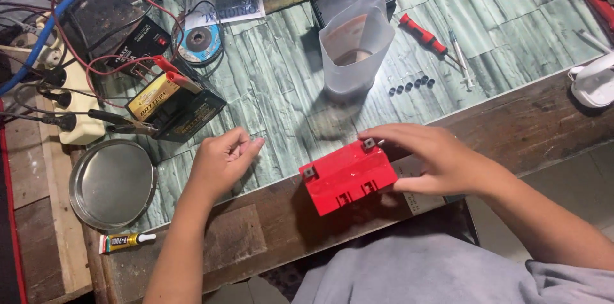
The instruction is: Filling a red battery with liquid using a syringe and a screwdriver
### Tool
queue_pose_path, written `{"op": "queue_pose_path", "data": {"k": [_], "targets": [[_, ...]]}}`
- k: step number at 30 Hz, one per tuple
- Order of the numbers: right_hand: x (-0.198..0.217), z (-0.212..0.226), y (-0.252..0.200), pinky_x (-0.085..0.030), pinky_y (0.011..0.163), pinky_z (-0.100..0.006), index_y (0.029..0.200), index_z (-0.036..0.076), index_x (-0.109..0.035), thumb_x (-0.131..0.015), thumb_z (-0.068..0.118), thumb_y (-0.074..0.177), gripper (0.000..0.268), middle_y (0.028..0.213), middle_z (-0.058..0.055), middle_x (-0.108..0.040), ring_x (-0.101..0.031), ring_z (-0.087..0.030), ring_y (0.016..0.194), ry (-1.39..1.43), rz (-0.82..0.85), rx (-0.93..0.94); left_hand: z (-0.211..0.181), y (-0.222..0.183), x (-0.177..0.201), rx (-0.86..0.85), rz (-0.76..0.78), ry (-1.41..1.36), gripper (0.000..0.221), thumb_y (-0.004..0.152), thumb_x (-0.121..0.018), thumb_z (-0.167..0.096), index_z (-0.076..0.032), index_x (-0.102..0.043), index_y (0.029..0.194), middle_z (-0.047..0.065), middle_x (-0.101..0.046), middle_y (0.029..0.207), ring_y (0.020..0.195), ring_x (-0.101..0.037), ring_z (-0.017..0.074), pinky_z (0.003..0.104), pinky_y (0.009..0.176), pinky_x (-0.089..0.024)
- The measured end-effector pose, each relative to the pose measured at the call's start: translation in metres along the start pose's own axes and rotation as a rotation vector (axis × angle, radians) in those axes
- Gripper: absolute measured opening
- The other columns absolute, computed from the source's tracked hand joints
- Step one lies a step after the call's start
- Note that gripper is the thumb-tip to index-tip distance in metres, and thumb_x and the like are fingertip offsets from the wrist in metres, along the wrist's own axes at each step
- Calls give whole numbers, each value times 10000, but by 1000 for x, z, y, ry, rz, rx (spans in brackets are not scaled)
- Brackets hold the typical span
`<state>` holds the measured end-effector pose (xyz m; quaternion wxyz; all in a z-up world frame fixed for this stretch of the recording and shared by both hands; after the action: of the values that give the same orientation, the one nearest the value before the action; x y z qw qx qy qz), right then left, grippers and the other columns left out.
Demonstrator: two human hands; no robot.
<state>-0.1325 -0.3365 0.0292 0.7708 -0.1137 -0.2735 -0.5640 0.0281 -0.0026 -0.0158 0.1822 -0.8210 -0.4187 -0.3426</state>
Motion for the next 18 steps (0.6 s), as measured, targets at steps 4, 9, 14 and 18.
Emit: {"op": "queue_pose_path", "data": {"k": [4, 9, 14, 18], "targets": [[5, -19, -17, -530, 1011, -562, 1457, 31, -532, -835, 95, 691, 827, 1373, -193, -681, -648, -419, 1241, 0, -79, -91, -2, 0, -1, -35, -25, -25, 373, 908, -752, -245, -145, -494, 658, 46, -341, 373, 382, -427, 223, 305, 461, -400], [-10, -39, -27, -569, 956, -527, 1455, 59, -554, -908, 205, 665, 879, 1335, -161, -708, -699, -393, 1155, -8, -192, -75, -23, -3, -9, -117, 30, -50, 306, 911, -733, -336, -160, -562, 728, 12, -382, 401, 401, -432, 219, 310, 490, -436], [-11, -40, -28, -570, 963, -496, 1447, 81, -571, -918, 223, 659, 872, 1355, -120, -707, -709, -355, 1151, -11, -234, -63, -36, -11, -31, -248, 104, -95, 587, 750, -702, -756, -212, -632, 956, -8, -520, 554, 480, -522, 197, 335, 524, -487], [-8, -32, -24, -564, 963, -513, 1435, 59, -576, -919, 220, 661, 861, 1336, -143, -713, -700, -379, 1157, 6, -247, -37, -68, -11, -39, -312, 83, -97, 940, 517, -798, -845, -200, -607, 1174, -2, -627, 827, 631, -595, 204, 345, 612, -526]]}}
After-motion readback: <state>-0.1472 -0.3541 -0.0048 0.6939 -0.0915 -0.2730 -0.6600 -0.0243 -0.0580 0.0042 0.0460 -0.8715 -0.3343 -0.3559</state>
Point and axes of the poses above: each hand's wrist, its own y-axis towards the middle knuckle, its own x-axis out of the back of the hand, z = x × y, the point moved 2 cm from there along y, towards the middle knuckle
